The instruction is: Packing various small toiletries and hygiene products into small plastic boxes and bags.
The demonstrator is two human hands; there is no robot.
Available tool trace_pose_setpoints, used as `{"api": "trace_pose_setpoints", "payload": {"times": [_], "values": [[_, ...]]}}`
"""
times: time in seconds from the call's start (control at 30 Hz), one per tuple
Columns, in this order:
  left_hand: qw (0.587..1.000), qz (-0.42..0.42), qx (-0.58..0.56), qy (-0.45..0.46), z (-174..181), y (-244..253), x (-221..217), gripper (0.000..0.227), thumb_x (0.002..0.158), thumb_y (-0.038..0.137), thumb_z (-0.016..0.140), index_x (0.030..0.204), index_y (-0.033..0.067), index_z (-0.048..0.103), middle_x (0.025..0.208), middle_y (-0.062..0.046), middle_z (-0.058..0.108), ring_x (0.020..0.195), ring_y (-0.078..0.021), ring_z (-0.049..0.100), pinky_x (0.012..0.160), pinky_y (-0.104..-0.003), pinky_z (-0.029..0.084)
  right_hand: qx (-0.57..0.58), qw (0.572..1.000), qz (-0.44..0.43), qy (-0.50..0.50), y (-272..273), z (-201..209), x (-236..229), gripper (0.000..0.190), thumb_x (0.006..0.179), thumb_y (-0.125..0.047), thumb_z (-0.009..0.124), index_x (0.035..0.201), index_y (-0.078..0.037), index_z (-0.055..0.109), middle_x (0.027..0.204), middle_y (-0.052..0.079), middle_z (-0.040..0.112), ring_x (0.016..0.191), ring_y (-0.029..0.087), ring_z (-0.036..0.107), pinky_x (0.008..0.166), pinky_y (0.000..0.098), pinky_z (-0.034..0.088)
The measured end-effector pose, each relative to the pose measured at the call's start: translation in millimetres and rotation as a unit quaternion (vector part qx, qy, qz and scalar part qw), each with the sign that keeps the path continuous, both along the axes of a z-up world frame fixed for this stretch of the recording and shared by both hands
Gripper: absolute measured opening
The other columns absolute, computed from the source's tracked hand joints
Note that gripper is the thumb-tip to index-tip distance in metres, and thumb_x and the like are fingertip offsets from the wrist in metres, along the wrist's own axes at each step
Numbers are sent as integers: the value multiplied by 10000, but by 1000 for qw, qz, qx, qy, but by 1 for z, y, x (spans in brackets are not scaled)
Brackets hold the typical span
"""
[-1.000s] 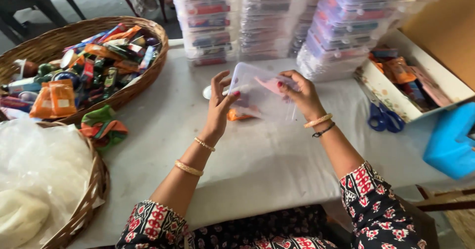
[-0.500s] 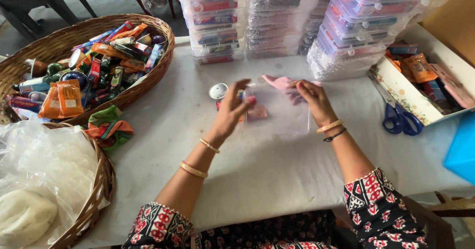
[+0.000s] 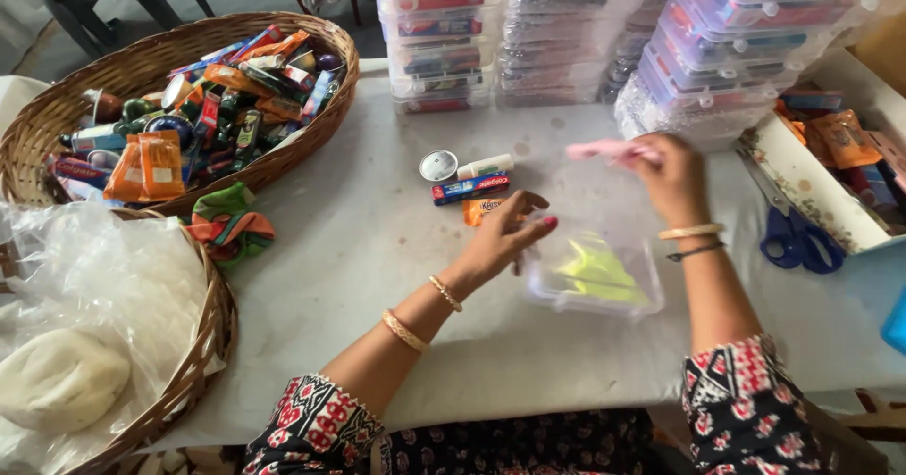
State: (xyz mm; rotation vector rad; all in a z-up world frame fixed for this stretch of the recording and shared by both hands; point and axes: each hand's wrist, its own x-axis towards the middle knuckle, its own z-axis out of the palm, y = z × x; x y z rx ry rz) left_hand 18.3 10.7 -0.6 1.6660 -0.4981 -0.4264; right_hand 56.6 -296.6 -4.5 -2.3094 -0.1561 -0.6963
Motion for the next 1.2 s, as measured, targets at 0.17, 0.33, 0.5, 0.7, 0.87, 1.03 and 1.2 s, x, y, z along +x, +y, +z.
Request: {"api": "trace_pose_setpoints", "payload": {"times": [0.17,0.33,0.5,0.7,0.87,1.03,1.2], "values": [[990,-23,-133,-33,-34,-19,2,667,921,330,739,1432,68,402,1330,-136,446,1015,-178,657,804,-320,623,84,992,94,-22,29,37,-34,124,981,-70,670,1094,-19,668,1027,114,714,942,290,700,857,386,576],[986,-25,-126,-104,-49,-26,6,722,868,214,802,1411,31,362,1330,-161,434,1101,-206,625,920,-368,620,-227,938,216,-146,112,50,-59,306,808,-64,649,1105,9,652,1082,150,671,1005,355,673,878,454,532],[912,64,36,-404,-62,-13,27,275,871,295,784,1002,99,644,958,-82,680,928,-303,683,804,-430,547,-331,923,173,94,68,-5,-28,156,894,-197,695,1038,-138,700,1009,98,683,939,322,683,817,442,550],[920,103,17,-378,-3,11,23,215,932,273,705,1058,121,619,989,-71,650,856,-271,698,768,-401,560,-289,940,104,144,-101,-71,24,161,971,-168,666,1107,-136,747,943,90,628,870,275,640,789,403,525],[916,124,-5,-382,53,53,-23,181,980,258,680,1097,139,612,1032,-43,650,852,-220,711,771,-371,575,-201,962,137,123,-92,-86,35,235,979,6,562,1119,-63,738,934,118,563,820,257,596,797,380,521],[866,204,92,-448,109,140,-88,199,967,243,722,1144,168,670,999,-64,634,873,-271,674,760,-399,555,-137,973,165,82,-65,-75,27,249,1058,39,486,1088,-42,720,963,109,579,857,220,603,852,345,536],[759,332,241,-505,138,272,-112,162,932,153,743,1071,103,675,993,-98,680,912,-288,686,768,-379,574,-239,955,178,-10,17,-32,-13,227,1006,-87,555,1117,-145,744,1013,81,630,958,232,610,902,341,504]]}}
